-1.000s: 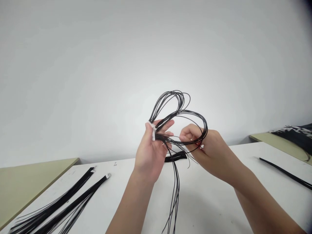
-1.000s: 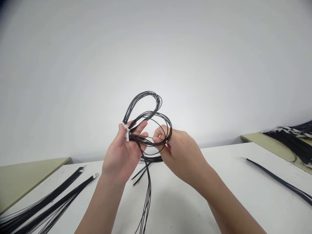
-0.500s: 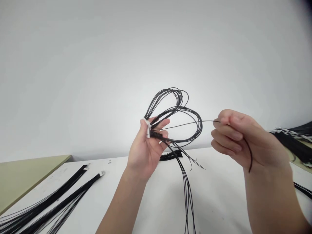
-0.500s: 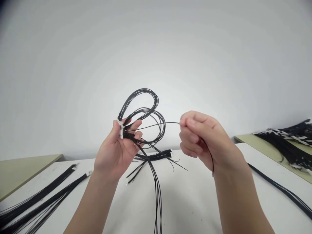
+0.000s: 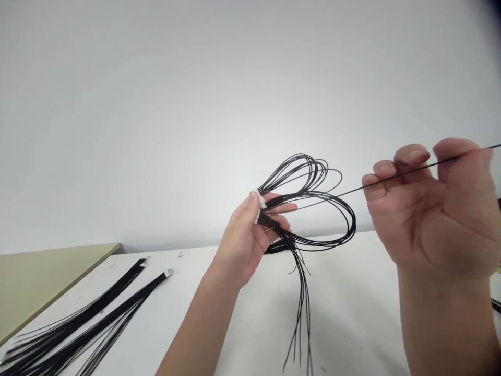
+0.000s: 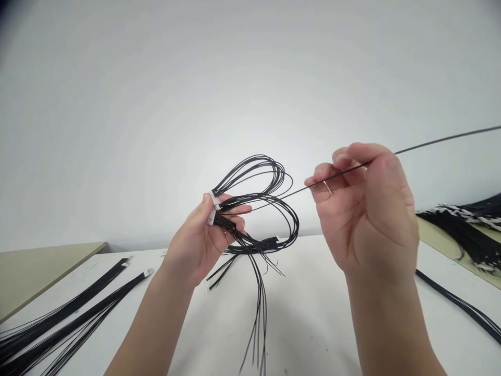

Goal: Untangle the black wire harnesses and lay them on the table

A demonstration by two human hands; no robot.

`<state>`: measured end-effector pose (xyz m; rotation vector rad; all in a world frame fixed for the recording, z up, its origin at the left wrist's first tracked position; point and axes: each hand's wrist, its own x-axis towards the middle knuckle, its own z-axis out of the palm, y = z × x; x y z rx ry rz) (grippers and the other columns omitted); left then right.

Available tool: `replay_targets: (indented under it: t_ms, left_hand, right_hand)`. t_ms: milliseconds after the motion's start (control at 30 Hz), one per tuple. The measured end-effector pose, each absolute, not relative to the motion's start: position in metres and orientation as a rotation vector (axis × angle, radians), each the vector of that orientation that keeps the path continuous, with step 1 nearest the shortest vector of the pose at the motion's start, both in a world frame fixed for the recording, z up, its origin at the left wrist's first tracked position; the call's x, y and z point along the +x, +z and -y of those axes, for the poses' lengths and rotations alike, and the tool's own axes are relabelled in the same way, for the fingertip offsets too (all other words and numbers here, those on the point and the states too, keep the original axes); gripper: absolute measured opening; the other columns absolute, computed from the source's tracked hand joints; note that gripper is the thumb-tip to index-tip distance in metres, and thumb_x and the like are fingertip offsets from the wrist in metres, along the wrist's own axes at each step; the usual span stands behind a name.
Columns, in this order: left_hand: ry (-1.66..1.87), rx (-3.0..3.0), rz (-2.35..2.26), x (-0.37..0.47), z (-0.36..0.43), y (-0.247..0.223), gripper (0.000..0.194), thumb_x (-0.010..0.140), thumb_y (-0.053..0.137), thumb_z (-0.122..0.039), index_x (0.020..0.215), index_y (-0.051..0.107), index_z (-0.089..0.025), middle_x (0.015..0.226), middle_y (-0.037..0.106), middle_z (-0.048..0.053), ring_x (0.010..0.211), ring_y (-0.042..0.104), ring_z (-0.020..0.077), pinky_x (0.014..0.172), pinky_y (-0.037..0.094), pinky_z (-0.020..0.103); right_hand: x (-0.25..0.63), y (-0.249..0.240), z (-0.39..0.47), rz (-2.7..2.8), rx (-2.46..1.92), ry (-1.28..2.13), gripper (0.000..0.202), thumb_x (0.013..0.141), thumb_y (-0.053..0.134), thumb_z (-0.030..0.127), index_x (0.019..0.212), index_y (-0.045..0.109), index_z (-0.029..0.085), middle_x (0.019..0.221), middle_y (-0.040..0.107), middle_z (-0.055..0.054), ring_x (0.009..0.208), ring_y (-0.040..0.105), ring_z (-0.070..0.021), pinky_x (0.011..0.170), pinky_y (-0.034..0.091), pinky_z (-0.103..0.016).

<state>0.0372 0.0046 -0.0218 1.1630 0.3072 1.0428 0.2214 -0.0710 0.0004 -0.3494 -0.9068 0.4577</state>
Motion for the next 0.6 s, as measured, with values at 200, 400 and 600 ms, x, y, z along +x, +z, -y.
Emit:
replay_targets:
  t_ms: [200,400,600]
  left_hand:
    - [0.960,1.325,-0.389,0.035,-0.007,-0.024,0.036,0.093,0.047,-0.048,0.095,0.063,-0.015,0.082,0.067,0.007,0.068,0.062,0.0145,0.072,0.051,0.030]
    - [0.917,1.481,-0.433,0.034,-0.009,-0.025,0.034,0.094,0.045,-0.047,0.091,0.061,-0.016,0.071,0.056,0.001,0.065,0.057,0.0122,0.068,0.049,0.027]
    - [0.899,1.441,-0.401,0.033,-0.008,-0.023,0.035,0.094,0.044,-0.048,0.086,0.058,-0.016,0.072,0.054,0.001,0.065,0.056,0.0118,0.069,0.049,0.026]
  right_hand:
    - [0.222,-0.003,0.071,0.996,-0.355,0.503,0.020,0.070,0.080,0.034,0.088,0.072,0.031,0.063,0.043,0.004,0.047,0.041,-0.0071,0.040,0.042,-0.022]
    - [0.218,-0.012,0.071,1.398,-0.673,0.188,0.011,0.079,0.069,0.013,0.076,0.073,0.024,0.058,0.058,0.001,0.050,0.046,-0.0097,0.042,0.032,-0.026]
    - [0.218,-0.014,0.071,1.677,-1.098,0.000,0.012,0.080,0.065,0.016,0.075,0.071,0.025,0.066,0.060,0.001,0.060,0.049,-0.0108,0.050,0.036,-0.027]
